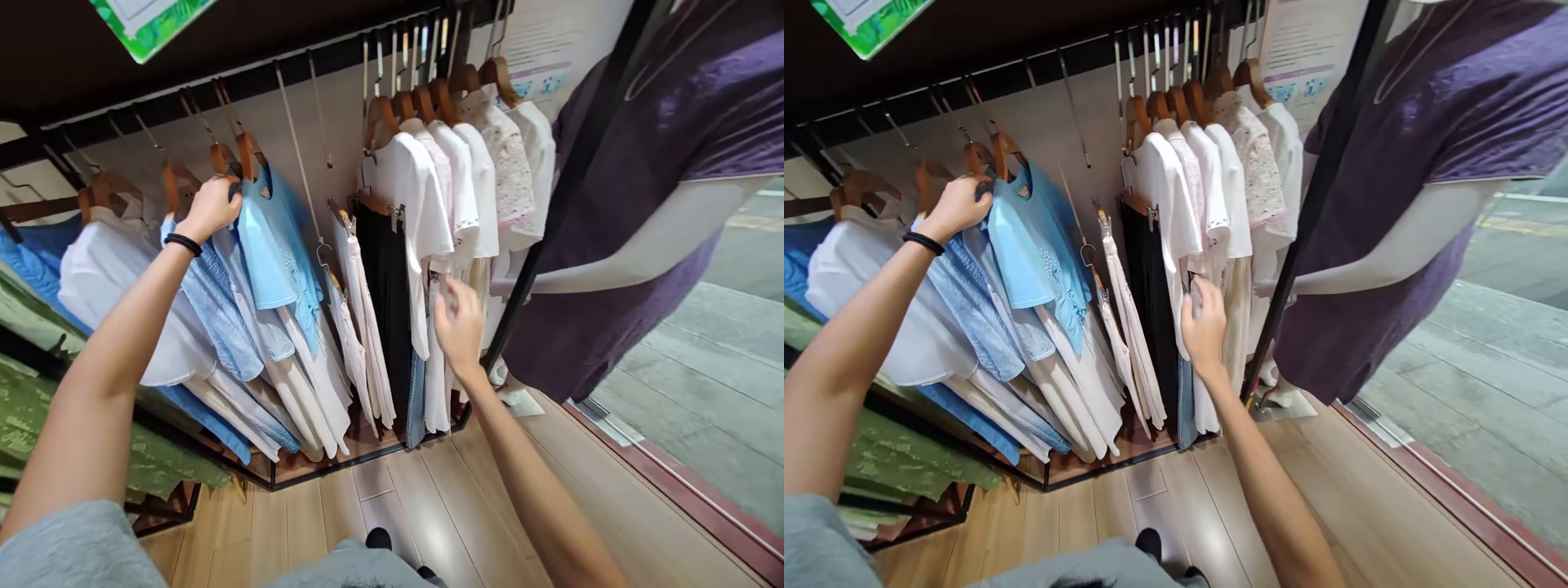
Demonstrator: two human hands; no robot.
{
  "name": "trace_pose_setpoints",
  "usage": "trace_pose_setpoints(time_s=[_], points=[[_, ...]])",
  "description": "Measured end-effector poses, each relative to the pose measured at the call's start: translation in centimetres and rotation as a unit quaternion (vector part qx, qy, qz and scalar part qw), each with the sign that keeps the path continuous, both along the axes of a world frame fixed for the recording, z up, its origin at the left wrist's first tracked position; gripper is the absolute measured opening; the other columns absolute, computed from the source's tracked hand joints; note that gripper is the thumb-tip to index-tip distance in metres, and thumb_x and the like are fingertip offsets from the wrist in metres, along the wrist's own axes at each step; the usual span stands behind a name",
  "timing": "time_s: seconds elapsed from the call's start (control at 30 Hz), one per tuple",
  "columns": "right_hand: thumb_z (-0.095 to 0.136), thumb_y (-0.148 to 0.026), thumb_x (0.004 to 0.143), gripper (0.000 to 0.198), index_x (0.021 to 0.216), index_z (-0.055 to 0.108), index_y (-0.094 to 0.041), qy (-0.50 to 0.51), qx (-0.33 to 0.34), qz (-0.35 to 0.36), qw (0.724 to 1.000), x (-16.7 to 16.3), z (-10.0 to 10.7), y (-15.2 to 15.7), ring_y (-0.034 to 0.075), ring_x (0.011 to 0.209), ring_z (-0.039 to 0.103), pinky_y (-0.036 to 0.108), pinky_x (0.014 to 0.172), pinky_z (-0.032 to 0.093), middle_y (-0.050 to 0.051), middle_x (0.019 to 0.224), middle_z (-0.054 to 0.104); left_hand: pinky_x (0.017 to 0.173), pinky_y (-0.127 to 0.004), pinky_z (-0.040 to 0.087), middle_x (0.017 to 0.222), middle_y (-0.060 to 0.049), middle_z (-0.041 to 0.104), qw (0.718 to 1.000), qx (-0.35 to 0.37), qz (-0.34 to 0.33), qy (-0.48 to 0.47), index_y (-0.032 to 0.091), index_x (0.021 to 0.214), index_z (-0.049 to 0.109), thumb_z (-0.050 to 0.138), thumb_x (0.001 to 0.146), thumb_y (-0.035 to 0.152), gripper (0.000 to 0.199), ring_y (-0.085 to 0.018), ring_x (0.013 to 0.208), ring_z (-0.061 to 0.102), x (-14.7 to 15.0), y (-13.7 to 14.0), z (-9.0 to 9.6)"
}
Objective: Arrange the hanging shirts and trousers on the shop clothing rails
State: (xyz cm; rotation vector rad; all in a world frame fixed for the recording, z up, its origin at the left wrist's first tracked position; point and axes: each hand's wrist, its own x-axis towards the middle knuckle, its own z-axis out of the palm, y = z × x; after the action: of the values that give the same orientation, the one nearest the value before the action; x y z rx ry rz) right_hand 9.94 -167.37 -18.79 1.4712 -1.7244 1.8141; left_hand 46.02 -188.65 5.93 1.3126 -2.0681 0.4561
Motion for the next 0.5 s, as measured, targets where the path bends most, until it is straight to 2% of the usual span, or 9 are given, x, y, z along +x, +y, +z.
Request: trace_pose_setpoints(time_s=[0.03,0.1,0.17,0.23,0.33,0.43,0.5], points=[[0.041,-0.035,0.095,0.047,0.135,0.052,-0.012,0.023,-0.032,-0.028,0.999,-0.6,2.7,-1.8,0.026,0.128,0.050,0.042,0.104,0.049,0.019,0.134,0.051,0.117,-0.043,0.033,0.134,-0.011,0.059,1.000,-0.006,-0.012,-0.010,0.005,0.130,0.057,0.048,0.096,0.008,0.036,-0.025,0.130,0.050,0.0,-0.2,0.0],[0.045,-0.033,0.095,0.053,0.143,0.043,-0.010,0.047,-0.041,-0.071,0.996,-1.3,6.8,-5.2,0.030,0.136,0.041,0.049,0.113,0.038,0.020,0.142,0.043,0.117,-0.041,0.035,0.131,-0.007,0.062,0.999,-0.021,-0.025,-0.015,0.008,0.126,0.060,0.046,0.097,0.008,0.033,-0.024,0.128,0.052,-0.2,-0.1,-0.1],[0.046,-0.028,0.096,0.053,0.144,0.042,-0.007,0.033,-0.013,-0.084,0.996,-1.1,9.0,-8.0,0.032,0.132,0.044,0.051,0.113,0.037,0.021,0.139,0.046,0.117,-0.043,0.035,0.128,-0.004,0.063,0.998,-0.047,-0.032,0.005,0.011,0.122,0.061,0.046,0.098,0.012,0.028,-0.023,0.126,0.052,-0.7,0.5,-0.1],[0.040,-0.019,0.097,0.046,0.140,0.047,-0.007,0.035,0.013,-0.061,0.997,0.0,9.7,-9.8,0.030,0.119,0.054,0.048,0.108,0.041,0.019,0.128,0.055,0.117,-0.044,0.035,0.125,-0.002,0.063,0.994,-0.088,-0.051,0.034,0.015,0.119,0.060,0.048,0.100,0.016,0.023,-0.022,0.124,0.052,-2.0,1.7,0.1],[0.036,-0.013,0.096,0.045,0.137,0.053,-0.009,0.075,0.002,0.007,0.997,2.7,9.5,-10.9,0.027,0.109,0.058,0.040,0.103,0.046,0.016,0.121,0.059,0.115,-0.043,0.039,0.121,-0.003,0.063,0.981,-0.135,-0.124,0.058,0.015,0.114,0.060,0.053,0.100,0.017,0.017,-0.021,0.118,0.055,-6.1,4.3,1.2],[0.036,-0.010,0.095,0.047,0.139,0.053,-0.011,0.101,0.010,0.069,0.992,4.9,9.4,-11.0,0.025,0.107,0.059,0.035,0.099,0.048,0.014,0.117,0.059,0.113,-0.044,0.042,0.115,-0.005,0.066,0.964,-0.126,-0.225,0.057,0.010,0.108,0.063,0.059,0.096,0.013,0.013,-0.022,0.114,0.058,-13.0,6.9,2.3],[0.035,-0.009,0.096,0.048,0.141,0.050,-0.009,0.117,0.042,0.112,0.986,5.7,9.6,-10.9,0.025,0.104,0.059,0.036,0.097,0.049,0.014,0.117,0.058,0.111,-0.042,0.044,0.111,-0.005,0.068,0.953,-0.086,-0.287,0.049,0.010,0.105,0.065,0.059,0.096,0.014,0.012,-0.023,0.114,0.060,-18.8,8.1,2.8]])
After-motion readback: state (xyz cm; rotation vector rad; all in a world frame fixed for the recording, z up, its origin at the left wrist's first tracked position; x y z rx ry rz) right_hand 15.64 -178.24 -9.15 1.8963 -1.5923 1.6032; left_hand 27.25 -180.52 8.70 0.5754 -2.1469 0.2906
